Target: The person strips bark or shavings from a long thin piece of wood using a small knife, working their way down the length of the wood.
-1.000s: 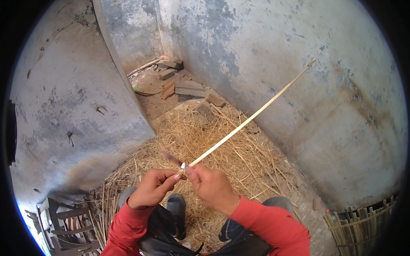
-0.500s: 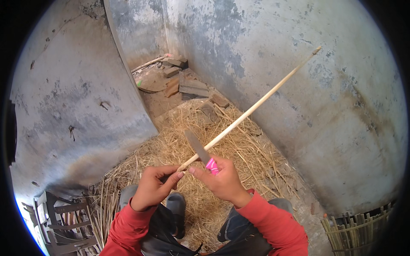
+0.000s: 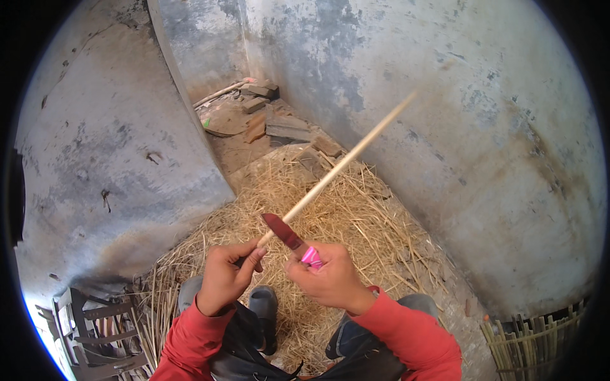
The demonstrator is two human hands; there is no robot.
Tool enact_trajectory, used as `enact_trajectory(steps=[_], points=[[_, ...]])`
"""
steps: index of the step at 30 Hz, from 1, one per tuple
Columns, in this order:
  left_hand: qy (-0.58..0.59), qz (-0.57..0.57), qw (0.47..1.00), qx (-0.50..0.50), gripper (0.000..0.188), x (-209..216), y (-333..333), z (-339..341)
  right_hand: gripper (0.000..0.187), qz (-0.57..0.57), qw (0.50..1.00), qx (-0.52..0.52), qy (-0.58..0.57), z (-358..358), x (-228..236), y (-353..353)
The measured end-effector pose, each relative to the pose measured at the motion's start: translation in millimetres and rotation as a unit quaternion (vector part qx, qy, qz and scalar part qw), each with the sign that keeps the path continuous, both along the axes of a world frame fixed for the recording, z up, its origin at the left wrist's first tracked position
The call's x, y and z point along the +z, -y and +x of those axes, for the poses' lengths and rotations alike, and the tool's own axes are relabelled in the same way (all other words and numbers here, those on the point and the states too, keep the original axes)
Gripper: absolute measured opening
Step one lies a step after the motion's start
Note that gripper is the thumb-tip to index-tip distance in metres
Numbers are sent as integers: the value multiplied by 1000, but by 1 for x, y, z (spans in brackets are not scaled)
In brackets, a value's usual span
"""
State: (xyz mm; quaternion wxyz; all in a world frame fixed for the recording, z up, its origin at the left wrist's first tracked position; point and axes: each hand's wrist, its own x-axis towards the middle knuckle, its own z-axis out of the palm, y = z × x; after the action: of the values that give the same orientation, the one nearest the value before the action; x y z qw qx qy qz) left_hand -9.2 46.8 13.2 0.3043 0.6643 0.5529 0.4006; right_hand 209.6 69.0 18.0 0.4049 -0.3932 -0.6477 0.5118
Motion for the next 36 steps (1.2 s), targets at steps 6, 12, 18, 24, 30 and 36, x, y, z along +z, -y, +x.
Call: enact_trajectory(steps=[6,12,18,24,30,36], points=[[49,-66,997,1,22,9,-4,-17,19,-6,996,-57,73,35,19,-21],[8,-39,999,-38,17,7,1,-15,37,12,984,-178,16,67,19,-43],[-31,29,997,-60,19,6,3,-7,41,144,934,-302,127,87,5,-65],[16,-17,998,-66,17,8,8,3,39,169,926,-285,179,52,4,-39],[4,15,999,-33,16,-1,9,0,38,192,937,-219,196,34,8,-32],[-25,80,995,-46,16,2,11,3,44,178,915,-328,152,77,4,-65]])
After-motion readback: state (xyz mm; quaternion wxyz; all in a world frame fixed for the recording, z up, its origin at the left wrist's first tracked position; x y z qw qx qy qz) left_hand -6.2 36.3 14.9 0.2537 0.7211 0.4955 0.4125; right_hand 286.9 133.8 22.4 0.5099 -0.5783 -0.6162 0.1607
